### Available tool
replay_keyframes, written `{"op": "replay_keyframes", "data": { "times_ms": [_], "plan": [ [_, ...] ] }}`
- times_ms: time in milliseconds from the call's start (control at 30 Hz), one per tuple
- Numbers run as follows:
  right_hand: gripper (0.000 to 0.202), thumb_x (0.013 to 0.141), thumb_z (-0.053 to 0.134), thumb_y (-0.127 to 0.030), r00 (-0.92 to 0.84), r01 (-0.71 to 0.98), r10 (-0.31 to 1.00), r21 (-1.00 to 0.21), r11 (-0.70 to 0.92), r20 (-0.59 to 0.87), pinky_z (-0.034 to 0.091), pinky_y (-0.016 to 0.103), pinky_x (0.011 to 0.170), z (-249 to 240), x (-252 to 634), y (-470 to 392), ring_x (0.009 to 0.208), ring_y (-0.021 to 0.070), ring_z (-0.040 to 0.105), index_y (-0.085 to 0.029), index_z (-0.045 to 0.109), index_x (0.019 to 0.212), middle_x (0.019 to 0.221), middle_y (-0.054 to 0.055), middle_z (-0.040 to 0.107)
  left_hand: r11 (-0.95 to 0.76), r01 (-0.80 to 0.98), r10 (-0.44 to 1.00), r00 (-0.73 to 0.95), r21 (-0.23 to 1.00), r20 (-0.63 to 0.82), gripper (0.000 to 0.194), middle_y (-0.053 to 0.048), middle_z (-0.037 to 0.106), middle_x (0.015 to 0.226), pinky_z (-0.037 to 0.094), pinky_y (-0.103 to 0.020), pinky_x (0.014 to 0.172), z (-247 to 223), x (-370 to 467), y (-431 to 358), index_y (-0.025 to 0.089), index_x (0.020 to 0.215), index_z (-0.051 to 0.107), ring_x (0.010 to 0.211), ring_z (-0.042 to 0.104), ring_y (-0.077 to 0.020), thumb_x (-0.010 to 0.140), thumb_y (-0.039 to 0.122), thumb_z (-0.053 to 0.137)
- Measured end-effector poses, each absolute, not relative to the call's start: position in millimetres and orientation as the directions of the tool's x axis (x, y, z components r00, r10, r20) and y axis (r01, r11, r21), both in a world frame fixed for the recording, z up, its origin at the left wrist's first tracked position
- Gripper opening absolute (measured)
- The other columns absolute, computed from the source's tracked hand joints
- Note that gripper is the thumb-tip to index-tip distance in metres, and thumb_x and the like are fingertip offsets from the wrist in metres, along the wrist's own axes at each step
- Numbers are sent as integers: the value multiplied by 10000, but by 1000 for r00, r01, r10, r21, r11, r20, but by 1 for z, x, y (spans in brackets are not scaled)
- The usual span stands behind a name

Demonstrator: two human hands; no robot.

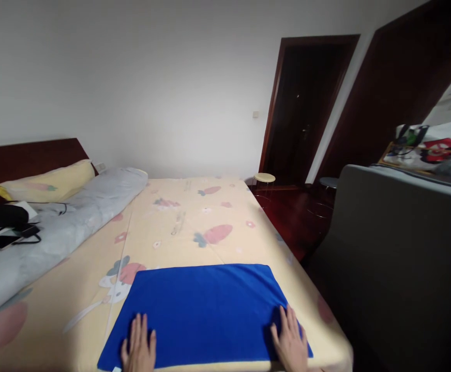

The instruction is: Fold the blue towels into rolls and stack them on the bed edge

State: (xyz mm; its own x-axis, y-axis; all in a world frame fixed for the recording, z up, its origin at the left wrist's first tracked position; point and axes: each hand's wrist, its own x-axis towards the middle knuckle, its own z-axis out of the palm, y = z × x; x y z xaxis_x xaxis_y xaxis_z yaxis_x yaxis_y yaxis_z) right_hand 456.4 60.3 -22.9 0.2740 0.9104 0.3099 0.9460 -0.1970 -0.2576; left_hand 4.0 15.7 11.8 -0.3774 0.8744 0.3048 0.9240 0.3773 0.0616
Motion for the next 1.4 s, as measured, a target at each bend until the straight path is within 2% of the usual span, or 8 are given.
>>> {"op": "replay_keyframes", "data": {
  "times_ms": [200, 333, 600, 833, 967, 1100, 1200, 1400],
  "plan": [
    [567, 918, 270, -273, -273, 861, 941, -386, 332, 200, 245, 447, 1157, 19, 314, 96, 1440, 205, 215, -240, 252, 1483, 1556, 29, 259, -145, 976, 980, 118, 164, 160, 550, 7, 258, 1556, 271, -424, 1167, 27, 123, 76, 260, 1474, 121, 1437, 255, -171, 934, 240, 226],
    [534, 952, 292, -370, -436, 786, 896, -446, 427, 89, 239, 474, 1157, 23, 292, 112, 1438, 216, 218, -294, 239, 1477, 1556, 27, 245, -235, 952, 972, 229, 198, 52, 539, -13, 258, 1556, 286, -452, 1161, 22, 142, 98, 284, 1470, 158, 1429, 276, -187, 942, 295, 267],
    [644, 912, 309, -559, 24, 967, 995, -255, 2, 98, 225, 506, 1146, -13, 479, 125, 1432, 243, 240, -214, 323, 1457, 1540, 82, 290, 354, 935, 935, -354, -30, 14, 566, -22, 199, 1577, 234, -487, 1148, 20, -44, 73, 287, 1474, 186, 1455, 195, -210, 933, 447, 235],
    [601, 938, 208, -435, 134, 964, 962, -258, -70, 239, 241, 516, 1136, -15, 432, 127, 1427, 263, 253, -134, 390, 1425, 1517, 125, 334, 273, 960, 957, -264, -67, 119, 550, -17, 237, 1572, 196, -494, 1162, 20, -20, 67, 268, 1472, 194, 1460, 187, -202, 936, 390, 214],
    [514, 978, 209, -382, -240, 861, 951, -409, 302, 197, 276, 451, 1145, 3, 321, 135, 1420, 203, 272, -254, 278, 1471, 1533, 37, 308, -15, 996, 989, 3, 83, 148, 531, 12, 271, 1558, 242, -421, 1167, 16, 75, 100, 280, 1472, 116, 1444, 234, -164, 947, 285, 194],
    [517, 977, 250, -432, -436, 767, 887, -454, 454, 150, 267, 457, 1155, 14, 269, 152, 1427, 201, 251, -308, 212, 1477, 1544, 7, 268, -183, 968, 981, 170, 174, 89, 534, 1, 274, 1554, 273, -427, 1163, 11, 119, 135, 285, 1468, 142, 1429, 277, -177, 943, 271, 239],
    [539, 959, 282, -505, -390, 823, 916, -412, 392, 91, 243, 480, 1159, 12, 303, 175, 1430, 218, 244, -304, 277, 1459, 1541, 24, 275, -121, 975, 993, 117, 184, 37, 520, 1, 249, 1563, 261, -460, 1164, 14, 93, 157, 303, 1469, 174, 1434, 266, -186, 955, 354, 230],
    [624, 922, 305, -562, 15, 972, 998, -235, -1, 59, 171, 513, 1165, -6, 456, 211, 1446, 231, 188, -257, 283, 1466, 1554, 55, 270, 283, 959, 959, -283, 30, 0, 562, -18, 182, 1590, 183, -538, 1158, 23, -32, 178, 289, 1478, 183, 1462, 178, -226, 942, 455, 200]
  ]
}}
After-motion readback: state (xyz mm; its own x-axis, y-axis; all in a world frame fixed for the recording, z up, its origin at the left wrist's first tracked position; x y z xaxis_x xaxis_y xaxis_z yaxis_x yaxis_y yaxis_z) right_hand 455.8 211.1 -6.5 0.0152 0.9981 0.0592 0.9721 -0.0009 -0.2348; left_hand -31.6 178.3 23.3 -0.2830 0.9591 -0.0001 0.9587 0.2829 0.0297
